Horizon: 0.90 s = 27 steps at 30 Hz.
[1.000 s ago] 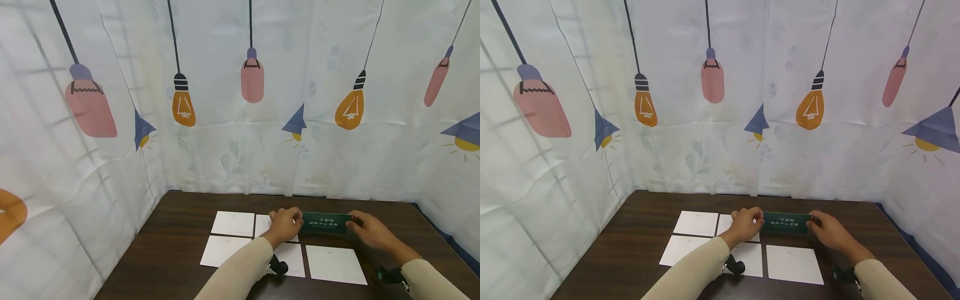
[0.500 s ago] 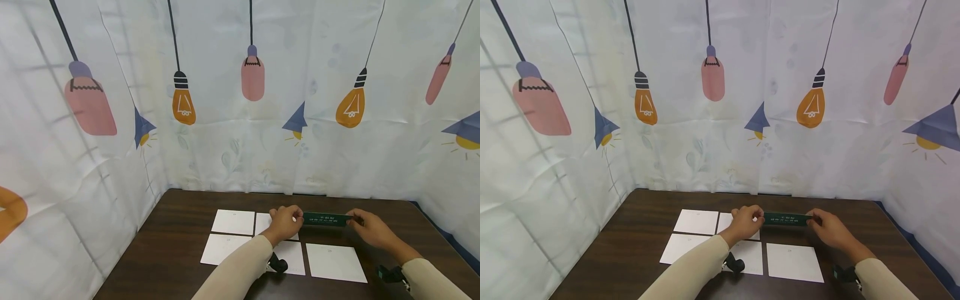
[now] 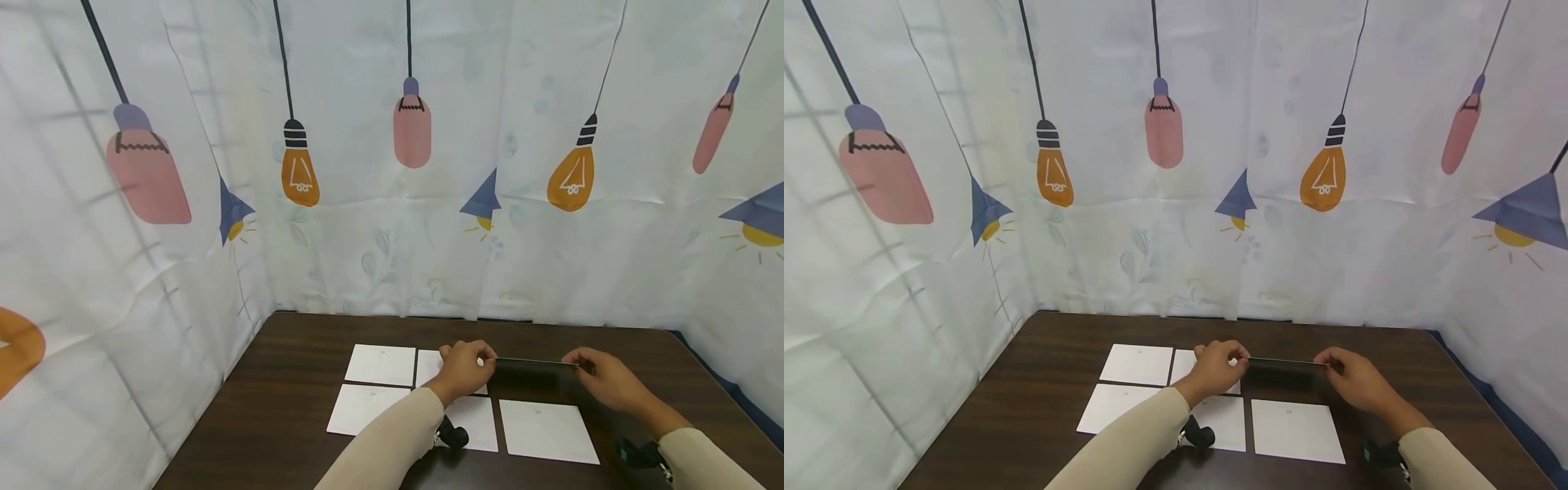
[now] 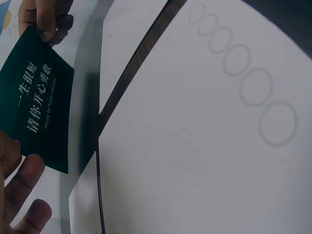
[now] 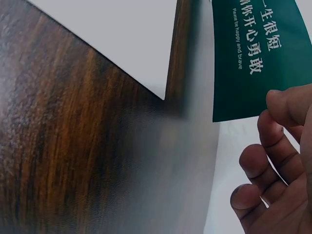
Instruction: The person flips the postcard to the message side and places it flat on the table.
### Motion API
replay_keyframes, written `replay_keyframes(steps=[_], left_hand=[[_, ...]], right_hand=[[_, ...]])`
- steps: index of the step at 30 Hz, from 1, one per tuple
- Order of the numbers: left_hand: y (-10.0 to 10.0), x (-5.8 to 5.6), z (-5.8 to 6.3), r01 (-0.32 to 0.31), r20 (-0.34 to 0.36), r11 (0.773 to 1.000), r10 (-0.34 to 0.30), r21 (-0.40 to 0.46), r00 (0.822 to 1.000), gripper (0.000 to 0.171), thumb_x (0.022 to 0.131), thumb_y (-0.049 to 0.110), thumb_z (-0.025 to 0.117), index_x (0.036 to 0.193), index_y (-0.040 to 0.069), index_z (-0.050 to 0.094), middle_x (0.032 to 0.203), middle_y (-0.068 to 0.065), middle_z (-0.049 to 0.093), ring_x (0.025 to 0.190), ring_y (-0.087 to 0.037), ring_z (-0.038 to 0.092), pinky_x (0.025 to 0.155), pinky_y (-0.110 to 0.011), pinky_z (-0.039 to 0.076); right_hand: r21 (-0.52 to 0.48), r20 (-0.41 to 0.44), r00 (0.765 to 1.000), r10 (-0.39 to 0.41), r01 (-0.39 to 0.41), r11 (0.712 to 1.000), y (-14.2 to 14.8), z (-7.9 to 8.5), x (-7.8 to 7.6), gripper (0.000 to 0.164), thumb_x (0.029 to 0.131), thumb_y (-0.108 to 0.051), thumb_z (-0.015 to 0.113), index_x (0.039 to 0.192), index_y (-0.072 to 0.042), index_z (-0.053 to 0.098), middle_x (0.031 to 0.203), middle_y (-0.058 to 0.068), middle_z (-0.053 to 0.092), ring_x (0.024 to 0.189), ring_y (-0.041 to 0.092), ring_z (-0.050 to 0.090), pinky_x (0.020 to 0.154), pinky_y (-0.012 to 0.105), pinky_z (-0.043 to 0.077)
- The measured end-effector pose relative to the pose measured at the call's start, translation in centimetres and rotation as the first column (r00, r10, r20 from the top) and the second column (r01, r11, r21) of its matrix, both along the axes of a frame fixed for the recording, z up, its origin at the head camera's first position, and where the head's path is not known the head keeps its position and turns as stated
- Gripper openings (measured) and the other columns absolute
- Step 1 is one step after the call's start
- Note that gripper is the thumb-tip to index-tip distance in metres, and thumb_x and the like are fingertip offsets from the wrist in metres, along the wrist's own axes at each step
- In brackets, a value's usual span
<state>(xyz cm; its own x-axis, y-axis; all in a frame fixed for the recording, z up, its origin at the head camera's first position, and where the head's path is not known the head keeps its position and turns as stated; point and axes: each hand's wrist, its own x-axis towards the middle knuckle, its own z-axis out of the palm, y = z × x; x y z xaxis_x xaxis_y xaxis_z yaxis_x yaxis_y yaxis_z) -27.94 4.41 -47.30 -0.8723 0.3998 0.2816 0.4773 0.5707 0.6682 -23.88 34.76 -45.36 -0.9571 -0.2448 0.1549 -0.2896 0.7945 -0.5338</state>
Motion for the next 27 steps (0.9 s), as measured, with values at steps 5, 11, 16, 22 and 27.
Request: replay_keyframes(steps=[5,11,16,22,27], left_hand=[[-0.01,-0.13,0.07,-0.002,0.008,1.0,0.002,0.001,1.0,0.009,0.1,0.023,0.064,0.098,0.023,0.072,0.085,0.022,0.063,0.09,-0.005,0.051,0.098,-0.052,0.021],[0.05,-0.12,-0.45,-0.008,0.039,1.0,0.008,-0.004,0.999,0.015,0.099,0.021,0.06,0.101,0.022,0.075,0.084,0.022,0.063,0.095,-0.007,0.053,0.103,-0.055,0.02],[0.13,-0.03,-0.56,-0.009,0.023,1.0,0.009,-0.01,1.0,0.018,0.102,0.026,0.058,0.1,0.024,0.075,0.086,0.023,0.065,0.098,-0.007,0.054,0.1,-0.053,0.021],[0.12,0.01,-0.15,-0.003,0.033,1.0,0.003,-0.023,0.999,0.019,0.104,0.031,0.058,0.097,0.025,0.075,0.088,0.023,0.065,0.101,-0.009,0.053,0.098,-0.05,0.022],[0.09,0.08,-0.36,-0.002,0.029,0.999,0.003,-0.042,1.0,0.016,0.102,0.03,0.06,0.097,0.026,0.075,0.088,0.024,0.066,0.102,-0.009,0.053,0.098,-0.05,0.022]], right_hand=[[-0.015,0.001,1.0,0.007,-0.007,1.0,0.18,-0.16,-0.21,0.018,0.1,-0.007,0.064,0.117,-0.011,0.067,0.111,0.001,0.067,0.094,0.018,0.062,0.071,0.032,0.052],[0.001,0.008,1.0,0.014,-0.014,1.0,0.42,-0.55,-0.2,0.022,0.097,-0.002,0.063,0.117,-0.01,0.068,0.112,0.0,0.067,0.098,0.021,0.063,0.075,0.033,0.052],[0.003,-0.005,1.0,0.018,-0.018,1.0,0.44,-0.69,0.07,0.024,0.097,-0.001,0.061,0.118,-0.011,0.068,0.114,0.002,0.069,0.102,0.023,0.064,0.077,0.032,0.053],[-0.019,0.001,1.0,0.023,-0.023,1.0,0.53,-0.87,-0.04,0.023,0.1,-0.002,0.059,0.119,-0.009,0.069,0.115,0.005,0.069,0.095,0.018,0.065,0.07,0.03,0.052],[-0.028,0.03,0.999,0.024,-0.023,0.999,0.52,-0.99,0.1,0.021,0.102,-0.006,0.058,0.12,-0.009,0.069,0.115,0.005,0.07,0.089,0.011,0.063,0.068,0.03,0.05]])
